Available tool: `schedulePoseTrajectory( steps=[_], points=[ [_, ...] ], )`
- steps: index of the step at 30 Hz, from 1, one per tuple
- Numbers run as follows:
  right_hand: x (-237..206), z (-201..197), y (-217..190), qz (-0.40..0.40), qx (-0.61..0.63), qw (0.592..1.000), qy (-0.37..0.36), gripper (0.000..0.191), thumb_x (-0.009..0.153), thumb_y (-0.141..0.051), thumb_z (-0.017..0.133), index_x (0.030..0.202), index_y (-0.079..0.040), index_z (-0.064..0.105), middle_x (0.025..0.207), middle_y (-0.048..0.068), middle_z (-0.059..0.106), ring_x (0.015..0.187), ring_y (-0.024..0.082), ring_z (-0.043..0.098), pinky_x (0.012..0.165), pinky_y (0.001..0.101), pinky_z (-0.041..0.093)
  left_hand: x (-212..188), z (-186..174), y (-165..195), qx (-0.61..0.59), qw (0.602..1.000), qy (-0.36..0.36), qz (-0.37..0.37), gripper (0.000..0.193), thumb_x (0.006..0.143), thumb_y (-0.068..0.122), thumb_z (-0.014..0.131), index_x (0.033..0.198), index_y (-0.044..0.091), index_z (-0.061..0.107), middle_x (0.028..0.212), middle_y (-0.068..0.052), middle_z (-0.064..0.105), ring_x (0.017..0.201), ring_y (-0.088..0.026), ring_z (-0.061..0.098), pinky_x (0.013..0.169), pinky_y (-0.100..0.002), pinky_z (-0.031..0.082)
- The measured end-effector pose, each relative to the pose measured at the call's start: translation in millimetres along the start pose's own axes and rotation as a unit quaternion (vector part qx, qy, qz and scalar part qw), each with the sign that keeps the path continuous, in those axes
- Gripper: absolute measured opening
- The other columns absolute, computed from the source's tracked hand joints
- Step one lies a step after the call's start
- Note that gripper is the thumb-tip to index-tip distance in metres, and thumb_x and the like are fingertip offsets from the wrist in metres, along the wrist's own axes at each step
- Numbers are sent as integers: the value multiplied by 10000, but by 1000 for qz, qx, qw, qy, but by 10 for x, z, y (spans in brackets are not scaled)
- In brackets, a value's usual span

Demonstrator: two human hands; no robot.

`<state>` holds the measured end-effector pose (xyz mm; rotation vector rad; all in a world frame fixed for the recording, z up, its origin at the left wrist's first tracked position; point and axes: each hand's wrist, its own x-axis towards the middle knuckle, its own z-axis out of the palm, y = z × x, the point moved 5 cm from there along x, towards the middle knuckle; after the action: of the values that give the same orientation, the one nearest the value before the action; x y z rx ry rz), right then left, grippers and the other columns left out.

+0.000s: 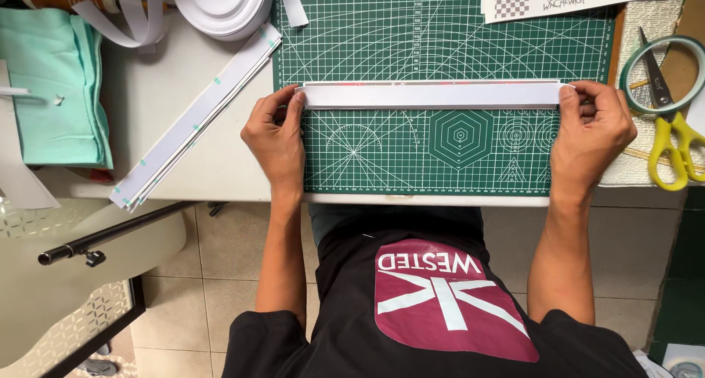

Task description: The person aligns a long white paper strip on a green cutting mat using a clear ruler, then applies small pieces of green tape to secure the strip. They repeat this process with additional strips, using scissors to cut the tape and ensuring each piece is placed precisely.

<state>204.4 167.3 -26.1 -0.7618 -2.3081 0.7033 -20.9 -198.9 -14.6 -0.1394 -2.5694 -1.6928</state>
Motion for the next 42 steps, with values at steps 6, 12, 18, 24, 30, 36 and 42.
schedulePoseTrajectory(
  steps=[6,12,18,24,30,36,42],
  points=[
    [38,24,-60,8,-25,1000,-12,63,1051,23,806,1066,52,752,979,89,695,816,109,626,699,237,512,3,19,65,31,999,-4,11,140,959,121,759,1060,30,789,888,-39,742,716,-88,663,644,-221,542],
    [59,33,-73,9,-34,999,-13,67,1049,25,804,1064,56,747,976,92,695,804,109,627,687,237,515,37,36,64,49,999,-3,6,142,952,114,764,1065,33,796,875,-37,740,659,-80,610,592,-224,503],
    [78,21,-137,0,-31,999,-12,75,1049,36,795,1070,75,734,969,110,679,791,124,624,675,256,504,55,60,82,36,999,-6,6,146,962,90,760,1087,19,788,893,-48,736,638,-72,583,573,-216,480],
    [115,-13,-197,20,-24,999,-8,79,1019,18,783,1057,55,724,1007,111,670,784,152,631,680,287,506,56,73,105,18,1000,-17,1,143,975,79,745,1094,6,778,934,-61,736,658,-58,633,519,-207,501],
    [135,-31,-206,31,-37,999,-7,114,1016,-23,807,1076,42,734,946,116,658,724,159,607,642,296,492,30,94,117,2,1000,-17,-22,150,990,78,748,1107,-11,779,928,-65,719,619,-47,589,469,-186,473],
    [159,-19,-226,22,-54,998,-12,122,1027,-65,786,1077,39,749,953,102,674,736,136,617,628,272,514,31,105,145,6,999,-16,-40,155,996,101,751,1106,-3,784,910,-58,702,599,-33,567,461,-172,449],
    [166,-20,-235,24,-58,998,-12,120,1033,-60,786,1077,43,743,948,102,671,725,130,608,620,270,506,34,106,140,9,999,-14,-43,158,995,113,754,1099,-2,783,905,-58,704,584,-34,567,453,-173,454]
  ],
)
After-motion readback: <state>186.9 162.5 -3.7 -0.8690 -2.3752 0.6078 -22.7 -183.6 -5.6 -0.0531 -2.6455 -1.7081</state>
